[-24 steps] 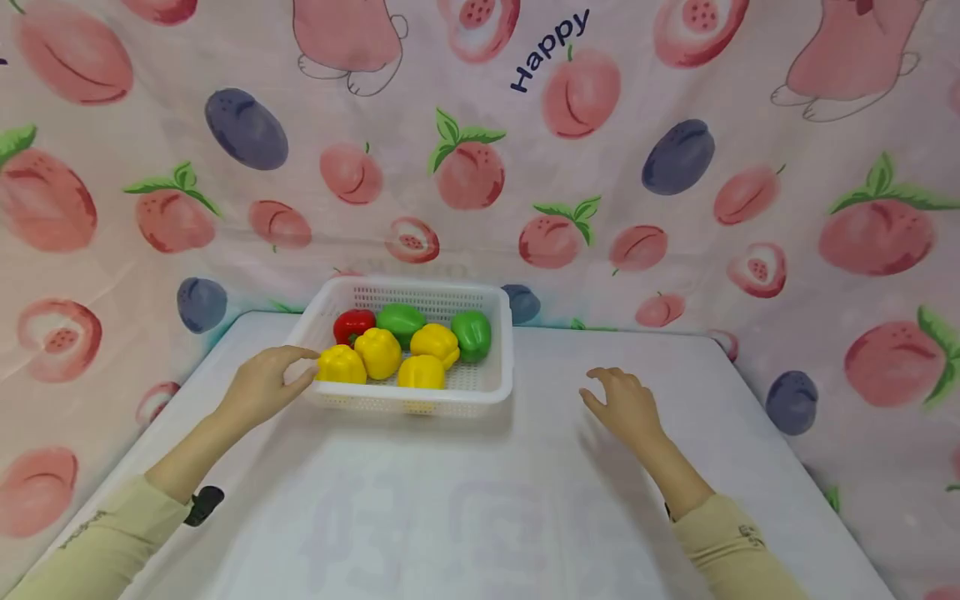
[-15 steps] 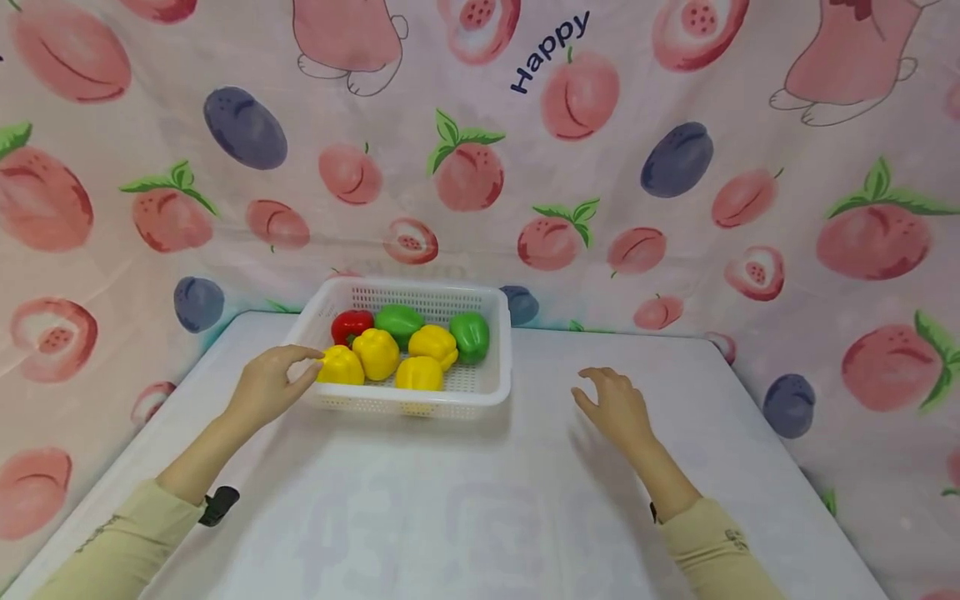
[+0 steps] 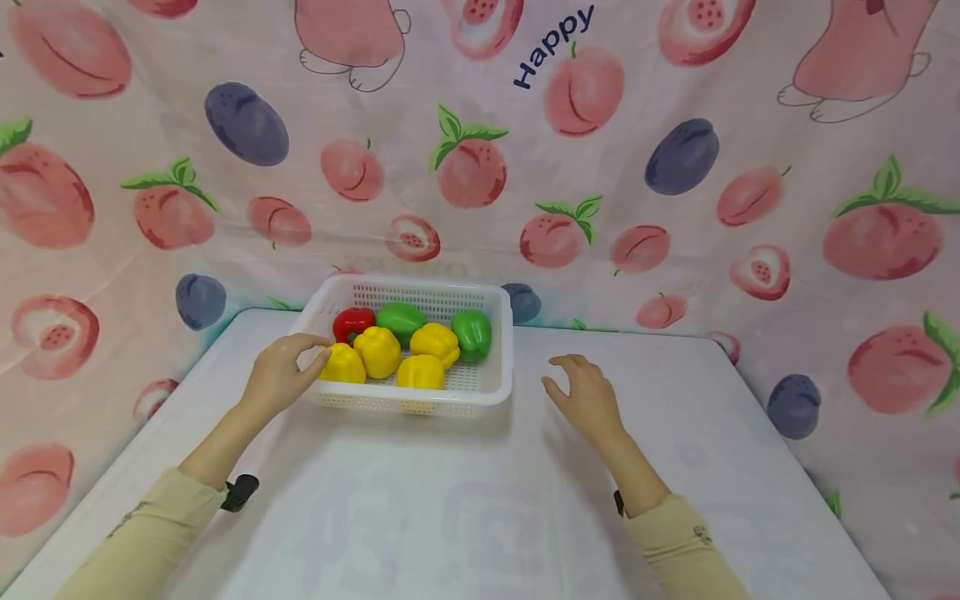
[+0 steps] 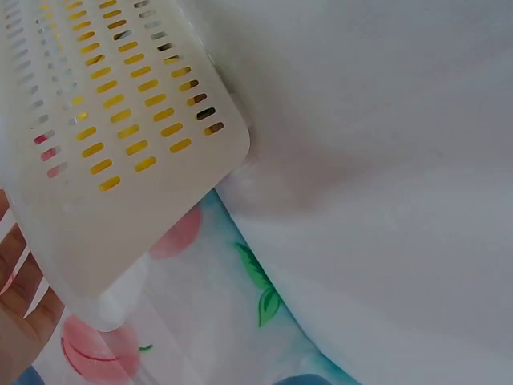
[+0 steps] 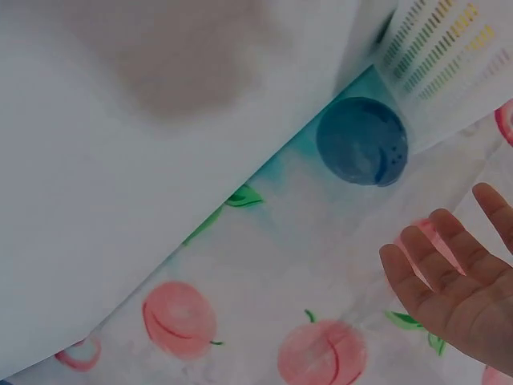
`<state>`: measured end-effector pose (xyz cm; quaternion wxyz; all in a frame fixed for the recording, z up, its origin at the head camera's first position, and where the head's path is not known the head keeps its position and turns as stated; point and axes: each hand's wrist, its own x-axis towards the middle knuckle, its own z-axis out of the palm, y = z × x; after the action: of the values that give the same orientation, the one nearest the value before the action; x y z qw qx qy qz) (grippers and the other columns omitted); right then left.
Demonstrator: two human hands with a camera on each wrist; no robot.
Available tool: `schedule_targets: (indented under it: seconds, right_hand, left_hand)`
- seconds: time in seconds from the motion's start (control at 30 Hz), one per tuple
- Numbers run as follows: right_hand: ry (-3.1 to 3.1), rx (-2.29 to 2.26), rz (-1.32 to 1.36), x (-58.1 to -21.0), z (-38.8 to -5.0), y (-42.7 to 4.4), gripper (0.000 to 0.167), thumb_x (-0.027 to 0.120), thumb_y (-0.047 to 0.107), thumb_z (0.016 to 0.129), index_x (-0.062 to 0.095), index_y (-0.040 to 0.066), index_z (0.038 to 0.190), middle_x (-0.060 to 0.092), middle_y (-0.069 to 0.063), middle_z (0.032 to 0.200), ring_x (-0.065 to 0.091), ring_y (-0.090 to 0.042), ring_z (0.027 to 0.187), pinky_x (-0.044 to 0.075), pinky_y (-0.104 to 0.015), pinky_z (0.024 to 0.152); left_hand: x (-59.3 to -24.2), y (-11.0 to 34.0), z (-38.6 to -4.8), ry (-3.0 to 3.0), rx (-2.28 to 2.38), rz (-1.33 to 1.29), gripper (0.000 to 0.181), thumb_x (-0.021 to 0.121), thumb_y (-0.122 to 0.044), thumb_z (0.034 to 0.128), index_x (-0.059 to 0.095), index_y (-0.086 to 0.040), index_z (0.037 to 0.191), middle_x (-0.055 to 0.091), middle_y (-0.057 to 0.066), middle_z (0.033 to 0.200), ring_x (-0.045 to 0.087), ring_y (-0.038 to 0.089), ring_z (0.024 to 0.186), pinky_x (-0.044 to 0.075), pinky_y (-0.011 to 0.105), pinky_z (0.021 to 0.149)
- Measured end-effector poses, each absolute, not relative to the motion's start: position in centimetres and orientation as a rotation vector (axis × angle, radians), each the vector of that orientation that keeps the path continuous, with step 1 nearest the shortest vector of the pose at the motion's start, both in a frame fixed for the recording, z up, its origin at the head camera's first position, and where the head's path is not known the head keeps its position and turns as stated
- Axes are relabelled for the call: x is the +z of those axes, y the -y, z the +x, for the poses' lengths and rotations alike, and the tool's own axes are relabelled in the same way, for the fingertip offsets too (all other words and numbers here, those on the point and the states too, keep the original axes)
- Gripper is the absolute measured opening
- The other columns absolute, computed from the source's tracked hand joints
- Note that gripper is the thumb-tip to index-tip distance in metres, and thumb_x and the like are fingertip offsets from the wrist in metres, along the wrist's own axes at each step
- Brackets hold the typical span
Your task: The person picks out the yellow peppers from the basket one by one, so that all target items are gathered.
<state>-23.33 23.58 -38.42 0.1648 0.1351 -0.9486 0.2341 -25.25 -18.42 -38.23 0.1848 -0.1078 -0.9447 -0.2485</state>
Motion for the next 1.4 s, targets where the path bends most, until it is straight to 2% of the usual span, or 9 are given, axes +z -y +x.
schedule_targets:
  seconds: [0.1, 0.3, 0.53, 0.73, 0.93, 1.1, 1.27, 1.4]
  right_hand:
    - [2.707, 0.683, 0.386, -38.2, -23.5, -22.8, 0.034, 0.062, 0.019, 0.089, 0.061, -0.002, 0.117, 0.060, -0.024, 0.121, 0.055, -0.042, 0.113, 0.047, -0.056, 0.091]
    - [2.709, 0.713, 0.378, -37.9, -23.8, -21.6, 0.036, 0.061, 0.021, 0.090, 0.061, -0.001, 0.119, 0.058, -0.024, 0.124, 0.057, -0.041, 0.109, 0.049, -0.056, 0.086]
    - [2.700, 0.745, 0.390, -37.5, -24.3, -20.2, 0.037, 0.062, 0.022, 0.090, 0.060, -0.001, 0.119, 0.059, -0.023, 0.124, 0.054, -0.041, 0.116, 0.046, -0.057, 0.093]
    - [2.695, 0.755, 0.410, -37.2, -24.8, -18.7, 0.038, 0.061, 0.025, 0.090, 0.060, 0.001, 0.120, 0.059, -0.021, 0.125, 0.055, -0.039, 0.115, 0.048, -0.055, 0.091]
    - [2.673, 0.751, 0.427, -36.7, -25.1, -17.7, 0.036, 0.063, 0.022, 0.089, 0.061, 0.000, 0.118, 0.059, -0.021, 0.125, 0.058, -0.037, 0.110, 0.050, -0.052, 0.087]
    - [2.696, 0.752, 0.446, -36.2, -25.2, -16.8, 0.037, 0.064, 0.022, 0.089, 0.061, 0.000, 0.118, 0.059, -0.021, 0.125, 0.055, -0.038, 0.117, 0.047, -0.052, 0.096]
    - [2.710, 0.766, 0.471, -35.8, -25.2, -15.8, 0.036, 0.064, 0.021, 0.089, 0.061, 0.000, 0.118, 0.059, -0.020, 0.125, 0.055, -0.037, 0.116, 0.047, -0.051, 0.097]
    - [2.726, 0.796, 0.490, -35.9, -25.3, -15.1, 0.036, 0.063, 0.020, 0.089, 0.061, 0.001, 0.119, 0.059, -0.019, 0.126, 0.055, -0.036, 0.118, 0.047, -0.050, 0.098]
  left_hand:
    - [-38.2, 18.4, -25.6, 2.666, -0.715, -0.303, 0.028, 0.058, -0.021, 0.0918, 0.064, -0.002, 0.113, 0.064, 0.018, 0.118, 0.056, 0.037, 0.111, 0.045, 0.055, 0.097]
    - [-38.3, 18.3, -26.0, 2.671, -0.748, -0.303, 0.030, 0.059, -0.020, 0.0913, 0.063, -0.002, 0.115, 0.059, 0.018, 0.124, 0.051, 0.038, 0.117, 0.041, 0.056, 0.102]
    - [-38.4, 18.3, -26.9, 2.639, -0.787, -0.331, 0.029, 0.060, -0.017, 0.0904, 0.064, 0.000, 0.113, 0.058, 0.021, 0.123, 0.048, 0.040, 0.117, 0.038, 0.057, 0.104]
    - [-38.5, 18.5, -27.8, 2.674, -0.831, -0.316, 0.032, 0.059, -0.018, 0.0908, 0.061, 0.002, 0.116, 0.053, 0.024, 0.129, 0.042, 0.043, 0.122, 0.035, 0.060, 0.105]
    - [-38.3, 18.2, -28.2, 2.713, -0.852, -0.331, 0.042, 0.057, -0.026, 0.0929, 0.056, 0.003, 0.123, 0.049, 0.025, 0.134, 0.038, 0.044, 0.127, 0.030, 0.059, 0.109]
    - [-38.0, 18.3, -28.4, 2.763, -0.761, -0.299, 0.050, 0.055, -0.034, 0.0933, 0.052, 0.002, 0.129, 0.044, 0.026, 0.139, 0.033, 0.046, 0.132, 0.024, 0.061, 0.112]
    - [-38.5, 18.5, -28.8, 2.876, -0.677, -0.238, 0.066, 0.049, -0.052, 0.0916, 0.045, -0.003, 0.137, 0.029, 0.026, 0.150, 0.020, 0.051, 0.138, 0.017, 0.066, 0.111]
    - [-39.1, 18.4, -28.8, 2.938, -0.636, -0.188, 0.070, 0.047, -0.055, 0.0909, 0.039, -0.006, 0.141, 0.020, 0.026, 0.153, 0.009, 0.053, 0.140, 0.010, 0.066, 0.112]
